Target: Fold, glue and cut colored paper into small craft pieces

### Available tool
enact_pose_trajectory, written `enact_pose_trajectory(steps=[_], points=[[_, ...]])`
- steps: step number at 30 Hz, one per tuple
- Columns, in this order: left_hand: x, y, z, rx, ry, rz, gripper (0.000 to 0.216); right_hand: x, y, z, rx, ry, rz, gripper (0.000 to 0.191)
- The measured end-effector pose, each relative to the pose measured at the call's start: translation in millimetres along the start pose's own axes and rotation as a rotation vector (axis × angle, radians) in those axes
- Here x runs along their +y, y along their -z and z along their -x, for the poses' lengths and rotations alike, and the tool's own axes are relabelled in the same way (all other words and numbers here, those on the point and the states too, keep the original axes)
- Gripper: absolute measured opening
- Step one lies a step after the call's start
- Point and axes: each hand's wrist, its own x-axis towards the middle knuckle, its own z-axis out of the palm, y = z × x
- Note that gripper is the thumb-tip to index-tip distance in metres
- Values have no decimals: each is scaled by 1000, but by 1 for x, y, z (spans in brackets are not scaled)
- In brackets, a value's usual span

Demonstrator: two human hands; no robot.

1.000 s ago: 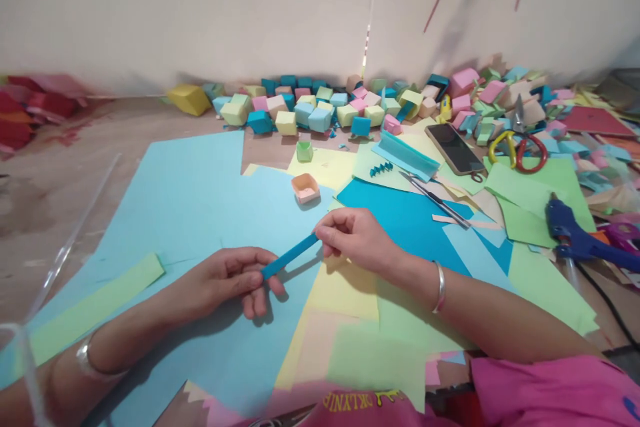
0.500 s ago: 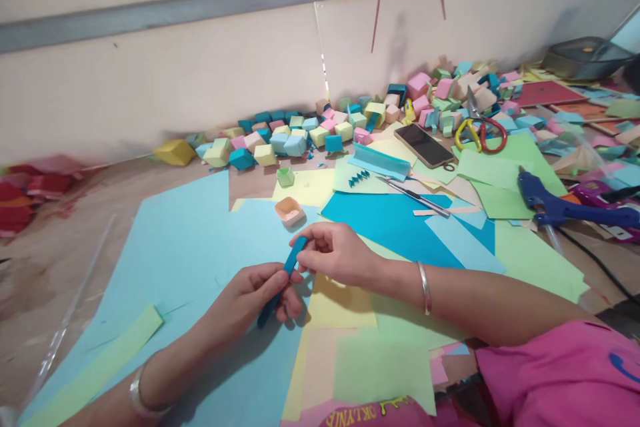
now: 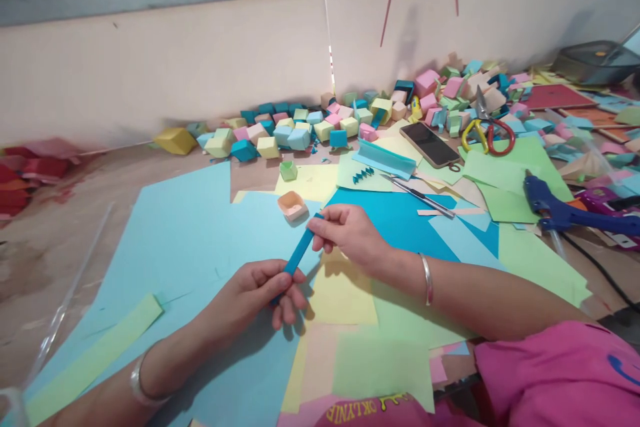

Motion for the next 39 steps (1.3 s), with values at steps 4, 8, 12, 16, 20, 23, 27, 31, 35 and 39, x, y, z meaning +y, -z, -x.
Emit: enact_pose_trajectory(steps=[4, 8, 12, 16, 20, 23, 27, 31, 35, 39], points=[[-3, -2, 1, 48, -17, -31, 27, 7, -8, 8, -128, -34, 86, 21], [-5, -6, 2, 19, -39, -42, 24, 15, -13, 13, -173, -13, 251, 16], [-7, -7, 2, 3, -60, -44, 25, 19, -13, 12, -198, -8, 139, 11], [-7, -8, 2, -35, -68, -48, 28, 22, -13, 15, -164, 188, 228, 21], [-4, -13, 3, -118, -40, 10, 25, 26, -11, 16, -168, 569, 541, 29], [-3, -15, 3, -165, -46, 81, 26, 31, -8, 14, -161, 847, 821, 37], [-3, -12, 3, -234, -26, 154, 26, 32, -4, 10, -155, 1060, 1177, 38], [-3, -4, 4, -248, 29, 177, 28, 28, -2, 10, -217, 1092, 1382, 41], [-2, 3, 5, -297, 125, 267, 30, 23, 0, 13, -317, 1008, 1478, 41], [1, 5, 5, -327, 146, 373, 28, 25, 2, 11, -392, 947, 1502, 40]])
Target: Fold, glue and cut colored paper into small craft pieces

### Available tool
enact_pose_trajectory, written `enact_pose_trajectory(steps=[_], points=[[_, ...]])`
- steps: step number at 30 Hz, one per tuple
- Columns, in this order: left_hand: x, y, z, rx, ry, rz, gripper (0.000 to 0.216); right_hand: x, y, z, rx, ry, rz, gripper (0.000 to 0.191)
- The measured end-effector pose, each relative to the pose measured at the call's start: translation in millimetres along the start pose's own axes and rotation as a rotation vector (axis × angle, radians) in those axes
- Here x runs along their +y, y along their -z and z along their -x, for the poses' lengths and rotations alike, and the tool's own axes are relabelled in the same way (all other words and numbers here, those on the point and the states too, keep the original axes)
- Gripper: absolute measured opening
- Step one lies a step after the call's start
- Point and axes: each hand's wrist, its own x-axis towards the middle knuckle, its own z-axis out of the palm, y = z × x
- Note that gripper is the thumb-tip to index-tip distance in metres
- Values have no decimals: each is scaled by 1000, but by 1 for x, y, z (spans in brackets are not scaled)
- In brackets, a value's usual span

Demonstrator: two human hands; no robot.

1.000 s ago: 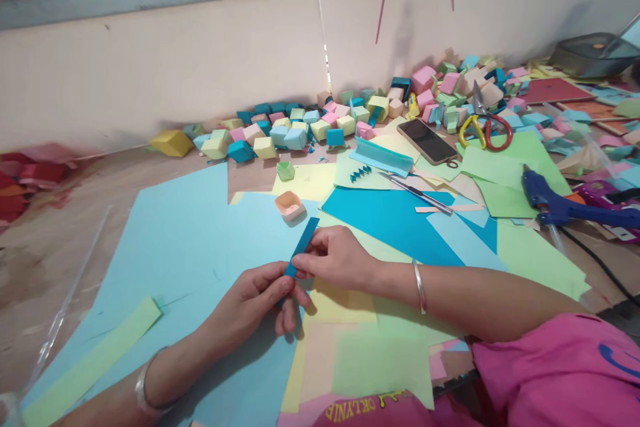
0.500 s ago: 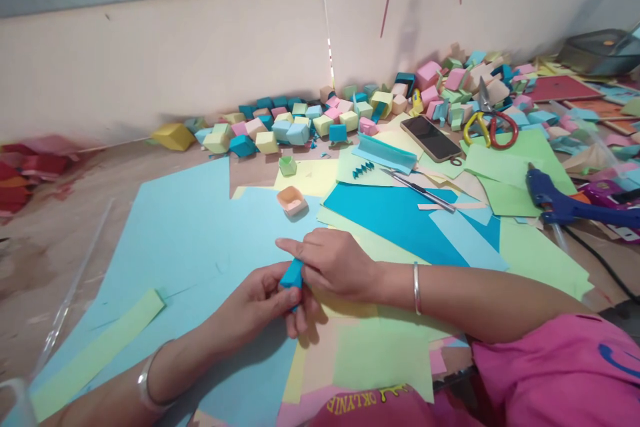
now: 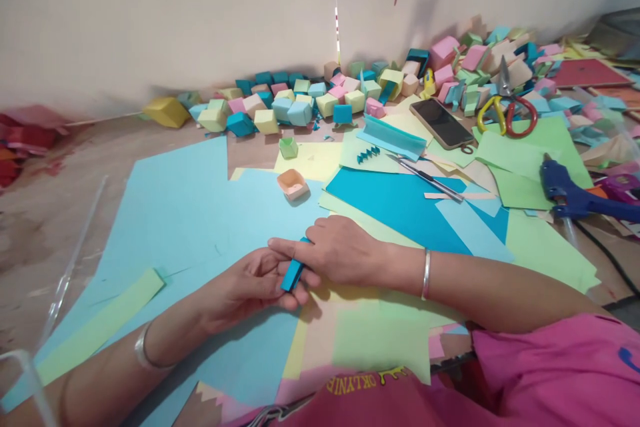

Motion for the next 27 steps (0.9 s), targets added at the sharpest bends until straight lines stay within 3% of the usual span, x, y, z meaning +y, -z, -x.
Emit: enact_pose_trajectory(steps=[8, 13, 16, 21, 24, 27], points=[[2, 2, -2, 32, -13, 69, 29, 4, -8, 2, 1, 5, -53, 45], [0, 0, -2, 64, -14, -96, 29, 4, -12, 3, -4, -23, -112, 46], [-2, -1, -2, 160, -68, -318, 27, 5, -12, 2, 13, -96, -282, 51], [-6, 4, 3, 529, -433, -1056, 22, 4, 2, -3, 158, -313, -670, 51], [-7, 8, 5, 614, -623, -1451, 16, 3, 9, -4, 249, -285, -663, 34], [-9, 10, 5, 606, -707, -1650, 20, 2, 8, -4, 343, -203, -556, 26]])
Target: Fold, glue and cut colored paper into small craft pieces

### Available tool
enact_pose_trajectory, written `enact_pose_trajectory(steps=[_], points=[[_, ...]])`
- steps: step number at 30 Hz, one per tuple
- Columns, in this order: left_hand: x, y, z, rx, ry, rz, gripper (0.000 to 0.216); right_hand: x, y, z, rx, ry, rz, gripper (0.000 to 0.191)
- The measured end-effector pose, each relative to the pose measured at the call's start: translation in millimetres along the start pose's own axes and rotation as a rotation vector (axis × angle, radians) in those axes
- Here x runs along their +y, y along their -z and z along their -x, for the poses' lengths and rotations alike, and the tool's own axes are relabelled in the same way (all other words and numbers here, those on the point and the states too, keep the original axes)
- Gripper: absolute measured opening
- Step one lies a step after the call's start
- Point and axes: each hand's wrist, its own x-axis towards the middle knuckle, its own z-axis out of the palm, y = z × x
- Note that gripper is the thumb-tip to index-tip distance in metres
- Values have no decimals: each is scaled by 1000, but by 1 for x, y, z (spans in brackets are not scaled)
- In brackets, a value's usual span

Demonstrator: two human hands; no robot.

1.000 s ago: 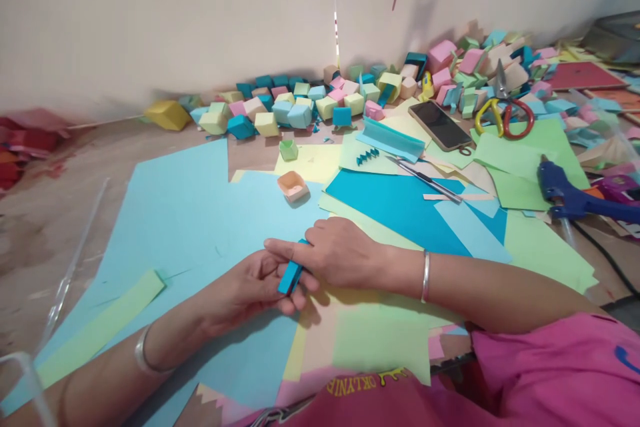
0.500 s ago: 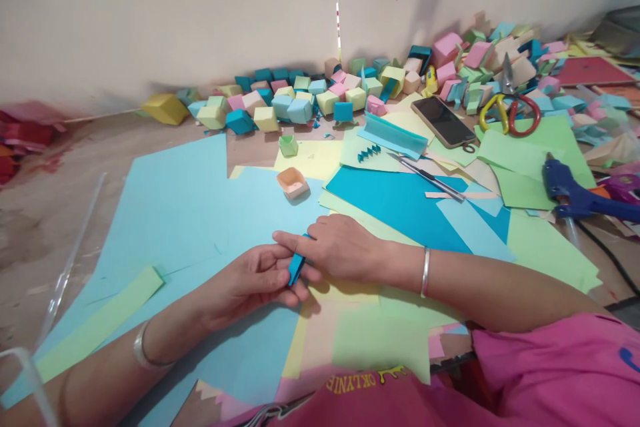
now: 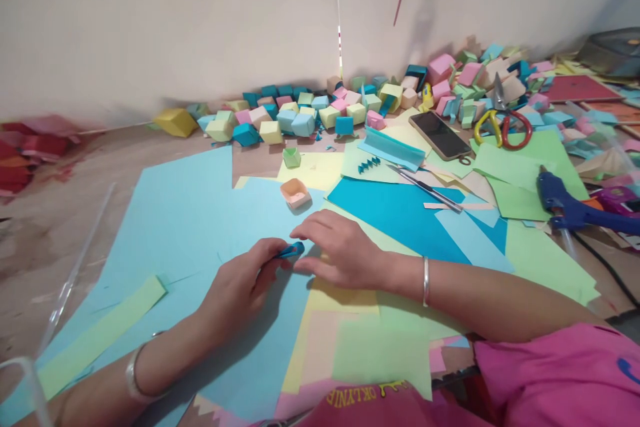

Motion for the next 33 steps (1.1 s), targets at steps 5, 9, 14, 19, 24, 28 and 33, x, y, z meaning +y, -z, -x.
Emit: enact_pose_trajectory(steps=[5, 9, 14, 19, 24, 28, 33], points=[[0, 0, -1, 9, -29, -34, 23, 6, -4, 2, 55, 37, 3, 15], [-1, 5, -5, 35, 90, 40, 18, 5, -3, 0, 82, -47, -42, 14], [-2, 7, -7, 64, 204, 134, 15, 1, -1, -2, 122, -179, -137, 11], [-1, 7, -6, 91, 196, 139, 14, 2, -2, -3, 128, -386, -262, 9], [-1, 8, -4, 79, 177, 122, 16, 5, -4, -2, 134, -487, -357, 11], [-1, 8, -4, 69, 144, 86, 17, 5, -5, -3, 133, -569, -451, 13], [-1, 7, -4, 64, 117, 60, 15, 2, -1, -5, 141, -614, -487, 11]])
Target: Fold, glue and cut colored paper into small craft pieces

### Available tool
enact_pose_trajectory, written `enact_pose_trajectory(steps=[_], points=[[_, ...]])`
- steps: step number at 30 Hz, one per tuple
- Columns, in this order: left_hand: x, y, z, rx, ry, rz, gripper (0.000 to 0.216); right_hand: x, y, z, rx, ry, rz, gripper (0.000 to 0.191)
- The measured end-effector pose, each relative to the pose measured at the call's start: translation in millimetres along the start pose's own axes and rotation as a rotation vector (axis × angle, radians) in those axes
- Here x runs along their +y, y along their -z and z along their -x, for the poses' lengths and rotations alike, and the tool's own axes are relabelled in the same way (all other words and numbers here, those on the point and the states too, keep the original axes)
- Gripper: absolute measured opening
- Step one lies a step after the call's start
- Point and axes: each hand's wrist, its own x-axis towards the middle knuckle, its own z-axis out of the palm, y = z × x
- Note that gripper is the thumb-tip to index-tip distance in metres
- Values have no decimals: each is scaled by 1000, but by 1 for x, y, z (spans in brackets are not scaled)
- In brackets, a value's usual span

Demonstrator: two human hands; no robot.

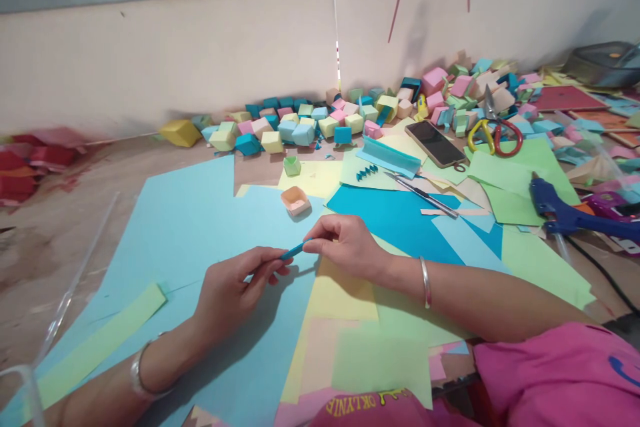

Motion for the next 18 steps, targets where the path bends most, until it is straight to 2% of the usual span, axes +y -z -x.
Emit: enact_pose_trajectory(steps=[4, 8, 10, 13, 15, 18], points=[[4, 1, -1, 4, 24, 38, 13, -5, 3, 0, -56, -33, -28, 9], [9, 1, -2, -2, 126, 178, 11, -5, 4, -2, -63, -4, 11, 10], [10, 1, -3, 6, 195, 266, 12, -3, 5, -4, -45, 71, 91, 10], [8, 1, -3, 62, 248, 314, 11, 0, 5, -5, -70, 283, 270, 11], [6, 1, -3, 121, 204, 244, 9, 2, 4, -4, -109, 409, 389, 13], [7, 1, -2, 200, 54, 64, 8, 4, 2, 0, -151, 486, 516, 13]])
